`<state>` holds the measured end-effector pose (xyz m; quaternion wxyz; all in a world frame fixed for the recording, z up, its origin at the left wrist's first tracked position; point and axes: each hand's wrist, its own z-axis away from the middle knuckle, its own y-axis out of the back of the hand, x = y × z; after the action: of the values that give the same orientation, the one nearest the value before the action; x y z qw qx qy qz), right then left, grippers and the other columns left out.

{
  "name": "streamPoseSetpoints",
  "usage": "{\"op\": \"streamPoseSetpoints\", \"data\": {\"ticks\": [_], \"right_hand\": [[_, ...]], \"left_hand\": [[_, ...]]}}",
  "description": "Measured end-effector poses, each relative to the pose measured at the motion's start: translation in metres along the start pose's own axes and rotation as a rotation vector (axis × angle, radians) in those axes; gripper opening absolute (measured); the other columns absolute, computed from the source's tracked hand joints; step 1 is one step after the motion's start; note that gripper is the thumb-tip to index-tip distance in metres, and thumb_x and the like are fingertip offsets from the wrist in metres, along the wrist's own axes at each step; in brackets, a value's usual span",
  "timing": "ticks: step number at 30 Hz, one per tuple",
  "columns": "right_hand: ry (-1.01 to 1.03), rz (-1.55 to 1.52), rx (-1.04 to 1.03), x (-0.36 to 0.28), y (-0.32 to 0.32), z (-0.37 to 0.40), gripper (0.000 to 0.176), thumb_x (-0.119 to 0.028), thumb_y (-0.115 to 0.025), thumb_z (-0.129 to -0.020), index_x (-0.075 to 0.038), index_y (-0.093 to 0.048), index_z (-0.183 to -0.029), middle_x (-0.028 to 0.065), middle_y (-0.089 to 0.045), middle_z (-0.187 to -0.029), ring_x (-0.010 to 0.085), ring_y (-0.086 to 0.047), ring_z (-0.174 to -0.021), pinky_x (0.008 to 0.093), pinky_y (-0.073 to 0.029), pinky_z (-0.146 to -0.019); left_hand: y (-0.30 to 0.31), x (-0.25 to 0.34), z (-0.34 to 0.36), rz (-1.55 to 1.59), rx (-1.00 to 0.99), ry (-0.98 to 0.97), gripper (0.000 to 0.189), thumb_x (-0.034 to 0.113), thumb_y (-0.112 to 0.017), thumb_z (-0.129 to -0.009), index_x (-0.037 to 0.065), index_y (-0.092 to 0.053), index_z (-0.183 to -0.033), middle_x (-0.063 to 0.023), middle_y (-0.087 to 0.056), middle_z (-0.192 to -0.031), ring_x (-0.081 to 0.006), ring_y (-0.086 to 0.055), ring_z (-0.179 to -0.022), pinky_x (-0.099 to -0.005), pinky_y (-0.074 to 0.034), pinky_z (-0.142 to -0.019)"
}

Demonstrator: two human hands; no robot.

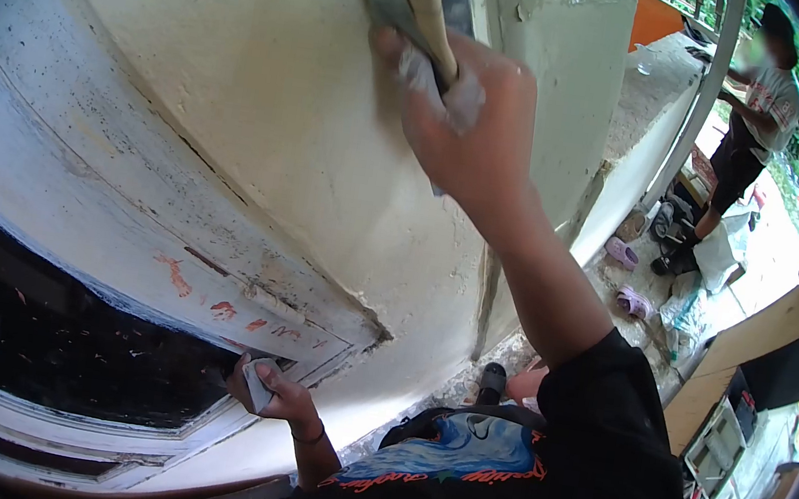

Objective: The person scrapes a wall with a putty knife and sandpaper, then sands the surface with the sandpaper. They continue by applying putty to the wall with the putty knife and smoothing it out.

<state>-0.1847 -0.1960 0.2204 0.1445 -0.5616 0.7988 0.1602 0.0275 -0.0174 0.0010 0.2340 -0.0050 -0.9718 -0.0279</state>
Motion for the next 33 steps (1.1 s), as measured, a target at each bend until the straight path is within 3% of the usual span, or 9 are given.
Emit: {"op": "streamPoseSetpoints", "data": {"ticks": [11, 13, 15, 16, 17, 19, 23, 28, 33], "right_hand": [[0.034, 0.035, -0.063, 0.003, 0.001, 0.029, 0.041, -0.017, -0.064, -0.07, -0.015, -0.062, -0.111, 0.0089, -0.055, -0.058, 0.0248, -0.055, -0.047, 0.0332, -0.044, -0.046], [-0.126, -0.052, -0.084, -0.009, 0.002, 0.032, 0.021, -0.006, -0.061, -0.072, -0.006, -0.066, -0.093, 0.0129, -0.062, -0.066, 0.0248, -0.062, -0.058, 0.0308, -0.047, -0.053], [-0.114, -0.072, -0.295, -0.022, 0.001, 0.074, 0.022, -0.01, -0.064, -0.072, -0.006, -0.066, -0.093, 0.0126, -0.063, -0.07, 0.0227, -0.062, -0.057, 0.0314, -0.048, -0.048], [0.045, -0.195, -0.313, -0.025, -0.004, 0.102, 0.033, -0.015, -0.067, -0.071, -0.011, -0.064, -0.104, 0.0094, -0.062, -0.069, 0.021, -0.062, -0.057, 0.0303, -0.049, -0.047], [0.124, -0.23, -0.591, -0.038, 0.009, 0.113, 0.049, -0.018, -0.068, -0.069, -0.02, -0.058, -0.117, 0.0055, -0.059, -0.068, 0.0203, -0.059, -0.053, 0.0308, -0.049, -0.046], [0.283, -0.397, -0.739, -0.044, 0.004, 0.136, 0.057, -0.021, -0.067, -0.07, -0.027, -0.052, -0.124, 0.0026, -0.052, -0.067, 0.0197, -0.055, -0.056, 0.0332, -0.048, -0.05], [0.223, -0.348, -0.899, -0.049, -0.003, 0.142, 0.056, -0.021, -0.066, -0.071, -0.028, -0.051, -0.125, 0.0028, -0.051, -0.069, 0.0208, -0.056, -0.066, 0.0353, -0.048, -0.053], [0.205, -0.342, -0.775, -0.039, 0.002, 0.139, 0.054, -0.017, -0.066, -0.071, -0.024, -0.053, -0.123, 0.0046, -0.051, -0.069, 0.0219, -0.055, -0.062, 0.0347, -0.047, -0.051], [-0.133, -0.05, -0.234, 0.006, 0.003, 0.152, 0.058, -0.011, -0.067, -0.071, -0.016, -0.05, -0.126, 0.0084, -0.056, -0.07, 0.0256, -0.056, -0.056, 0.0342, -0.047, -0.049]], "left_hand": [[0.001, 0.003, -0.002, -0.024, -0.017, -0.009, 0.038, 0.03, -0.05, -0.089, -0.008, -0.053, -0.092, -0.0178, -0.053, -0.088, -0.0298, -0.052, -0.079, -0.0403, -0.042, -0.07], [-0.002, 0.004, -0.001, 0.002, 0.021, 0.031, 0.039, 0.032, -0.049, -0.09, -0.008, -0.053, -0.091, -0.0166, -0.052, -0.089, -0.0281, -0.051, -0.079, -0.0398, -0.042, -0.07], [0.004, 0.01, 0.002, 0.025, 0.064, 0.083, 0.041, 0.033, -0.049, -0.09, -0.007, -0.053, -0.09, -0.0155, -0.052, -0.09, -0.0263, -0.051, -0.078, -0.0393, -0.042, -0.069], [0.01, 0.019, 0.0, 0.143, 0.022, 0.26, 0.041, 0.033, -0.05, -0.089, -0.006, -0.048, -0.099, -0.0149, -0.051, -0.094, -0.0248, -0.051, -0.083, -0.0366, -0.043, -0.072], [0.011, 0.026, -0.004, 0.273, -0.02, 0.43, 0.043, 0.032, -0.05, -0.089, -0.006, -0.044, -0.108, -0.0143, -0.05, -0.099, -0.0234, -0.052, -0.087, -0.0338, -0.045, -0.075], [0.019, 0.032, -0.003, 0.305, -0.114, 0.352, 0.063, 0.046, -0.056, -0.083, -0.005, -0.039, -0.117, -0.0184, -0.049, -0.11, -0.0263, -0.052, -0.099, -0.0354, -0.046, -0.082], [0.014, 0.056, -0.009, 0.588, -0.194, 0.419, 0.087, 0.062, -0.057, -0.073, -0.006, -0.035, -0.123, -0.0214, -0.045, -0.116, -0.0294, -0.05, -0.105, -0.0382, -0.045, -0.086], [0.006, 0.059, -0.017, 0.489, -0.295, 0.389, 0.077, 0.063, -0.056, -0.074, -0.004, -0.044, -0.107, -0.0146, -0.051, -0.101, -0.0241, -0.053, -0.088, -0.0332, -0.045, -0.073], [0.012, 0.039, -0.032, 0.4, -0.098, 0.348, 0.048, 0.047, -0.053, -0.084, -0.001, -0.048, -0.092, -0.0076, -0.054, -0.086, -0.016, -0.051, -0.072, -0.0271, -0.043, -0.062]]}}
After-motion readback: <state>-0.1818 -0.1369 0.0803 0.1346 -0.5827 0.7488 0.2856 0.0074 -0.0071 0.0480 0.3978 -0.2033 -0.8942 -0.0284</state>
